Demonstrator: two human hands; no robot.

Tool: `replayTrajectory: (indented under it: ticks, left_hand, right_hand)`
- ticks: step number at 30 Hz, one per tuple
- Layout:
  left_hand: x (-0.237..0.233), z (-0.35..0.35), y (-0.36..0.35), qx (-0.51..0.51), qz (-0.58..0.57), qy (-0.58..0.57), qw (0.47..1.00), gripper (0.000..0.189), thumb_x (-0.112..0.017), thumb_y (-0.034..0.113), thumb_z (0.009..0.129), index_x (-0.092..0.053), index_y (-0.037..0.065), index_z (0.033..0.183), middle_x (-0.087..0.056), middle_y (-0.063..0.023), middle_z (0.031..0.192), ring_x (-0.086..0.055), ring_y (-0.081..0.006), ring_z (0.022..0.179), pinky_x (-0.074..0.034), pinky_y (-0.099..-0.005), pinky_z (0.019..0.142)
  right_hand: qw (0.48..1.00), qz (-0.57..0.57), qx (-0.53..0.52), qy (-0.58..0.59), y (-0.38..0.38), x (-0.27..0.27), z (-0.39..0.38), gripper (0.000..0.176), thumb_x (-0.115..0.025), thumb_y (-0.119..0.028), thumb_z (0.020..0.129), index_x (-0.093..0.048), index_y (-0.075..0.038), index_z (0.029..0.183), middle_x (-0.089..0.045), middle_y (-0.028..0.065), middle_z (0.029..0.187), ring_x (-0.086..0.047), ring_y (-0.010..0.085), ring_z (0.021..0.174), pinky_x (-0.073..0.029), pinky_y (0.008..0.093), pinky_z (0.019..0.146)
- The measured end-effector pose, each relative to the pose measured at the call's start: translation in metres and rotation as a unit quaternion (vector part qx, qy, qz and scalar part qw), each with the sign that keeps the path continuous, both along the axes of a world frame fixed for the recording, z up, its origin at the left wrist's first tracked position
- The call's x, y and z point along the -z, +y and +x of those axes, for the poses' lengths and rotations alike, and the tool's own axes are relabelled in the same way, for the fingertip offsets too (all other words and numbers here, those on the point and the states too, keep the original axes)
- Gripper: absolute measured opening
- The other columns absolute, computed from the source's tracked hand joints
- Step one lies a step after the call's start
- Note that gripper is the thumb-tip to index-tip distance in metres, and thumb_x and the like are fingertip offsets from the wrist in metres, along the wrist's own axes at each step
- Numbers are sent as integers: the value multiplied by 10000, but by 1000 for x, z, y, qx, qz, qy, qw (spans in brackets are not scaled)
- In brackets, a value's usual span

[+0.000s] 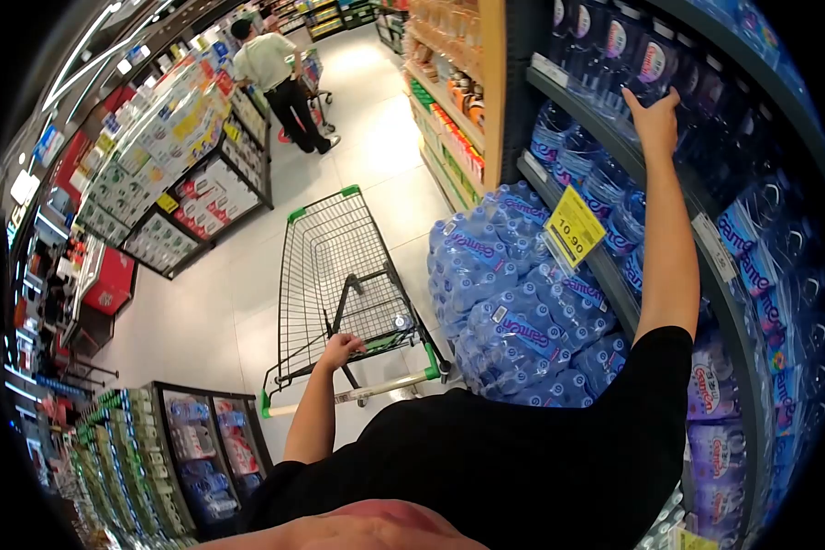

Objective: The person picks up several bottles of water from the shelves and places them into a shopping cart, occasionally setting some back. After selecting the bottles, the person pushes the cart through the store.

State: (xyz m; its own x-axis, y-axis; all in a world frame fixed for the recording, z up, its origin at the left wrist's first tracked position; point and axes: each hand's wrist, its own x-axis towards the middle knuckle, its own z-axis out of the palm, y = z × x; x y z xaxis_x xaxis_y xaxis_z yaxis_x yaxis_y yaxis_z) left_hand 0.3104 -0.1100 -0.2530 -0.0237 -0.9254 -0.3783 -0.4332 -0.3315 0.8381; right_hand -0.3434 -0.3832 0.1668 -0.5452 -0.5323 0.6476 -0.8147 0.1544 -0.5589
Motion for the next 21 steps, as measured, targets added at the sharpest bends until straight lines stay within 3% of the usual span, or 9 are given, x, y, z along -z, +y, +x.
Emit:
replayTrajectory:
  ticks: [2, 6, 7, 9, 12, 14, 16, 19, 21]
  left_hand:
    - [20, 4, 5, 25, 28, 13, 999, 231, -548, 167, 991, -655, -37, 992, -717, -75, 845, -662, -131, 802, -519, -270, 766]
    - [14, -10, 22, 11, 38, 28, 999, 228, -546, 168, 996, -661, -29, 996, -720, -59, 850, -638, -105, 746, -488, -244, 678]
    - [-1, -16, 27, 9, 33, 22, 999, 217, -596, 164, 956, -683, -35, 966, -732, -78, 834, -679, -138, 757, -535, -289, 742]
    - [-21, -21, 39, -9, 22, 39, 999, 217, -665, 187, 917, -704, -27, 916, -732, -73, 801, -672, -112, 742, -531, -275, 714]
    - [-41, -14, 59, -15, -13, 74, 997, 212, -736, 207, 863, -698, 6, 808, -714, -38, 729, -606, -67, 655, -467, -243, 598]
    - [-54, 1, 79, -14, -18, 80, 997, 222, -734, 211, 868, -680, 14, 781, -702, -24, 712, -575, -57, 634, -436, -243, 564]
    - [-98, 14, 96, -14, -4, 72, 997, 229, -723, 211, 881, -667, 18, 771, -694, -19, 705, -557, -51, 627, -417, -242, 551]
    - [-115, 42, 125, -49, -3, 124, 991, 215, -688, 202, 911, -675, 6, 825, -709, -38, 758, -591, -61, 684, -453, -239, 623]
    - [-126, 60, 145, -33, -38, 176, 983, 224, -611, 202, 964, -668, -15, 959, -723, -72, 875, -653, -113, 837, -492, -269, 835]
  right_hand:
    - [997, 79, 3, -28, -1, -8, 5, 1002, -766, -594, 694, -340, -18, 1394, -595, 299, 1238, -581, 437, 1162, -472, 463, 960]
    - [1000, 10, -17, -19, -15, 3, -18, 893, -824, -546, 649, -509, -8, 1289, -637, 259, 1181, -593, 431, 1127, -478, 457, 945]
    - [999, -32, -5, -5, -10, 7, -15, 876, -833, -531, 645, -527, -8, 1278, -639, 265, 1170, -595, 429, 1123, -477, 450, 946]
    - [991, -133, 6, 4, 9, 9, 5, 847, -845, -501, 651, -534, -13, 1270, -640, 267, 1164, -600, 411, 1121, -481, 440, 934]
    - [961, -264, -78, 9, 49, -2, 41, 703, -875, -313, 693, -552, 0, 1232, -669, 208, 1121, -645, 346, 1035, -484, 367, 892]
    - [916, -304, -251, 74, 56, 5, 44, 542, -844, -116, 742, -578, 20, 1193, -656, 128, 1132, -640, 206, 1000, -481, 332, 915]
    - [902, -306, -303, 45, 117, -9, 119, 551, -832, -13, 728, -572, 5, 1213, -624, 107, 1161, -610, 195, 1018, -476, 326, 933]
    - [890, -239, -386, 31, 166, 21, 189, 629, -831, 14, 709, -532, -22, 1262, -574, 108, 1238, -564, 214, 1103, -487, 332, 934]
    - [876, -193, -433, 85, 197, 57, 241, 703, -839, 18, 688, -497, -34, 1299, -538, 107, 1290, -530, 223, 1156, -500, 342, 934]
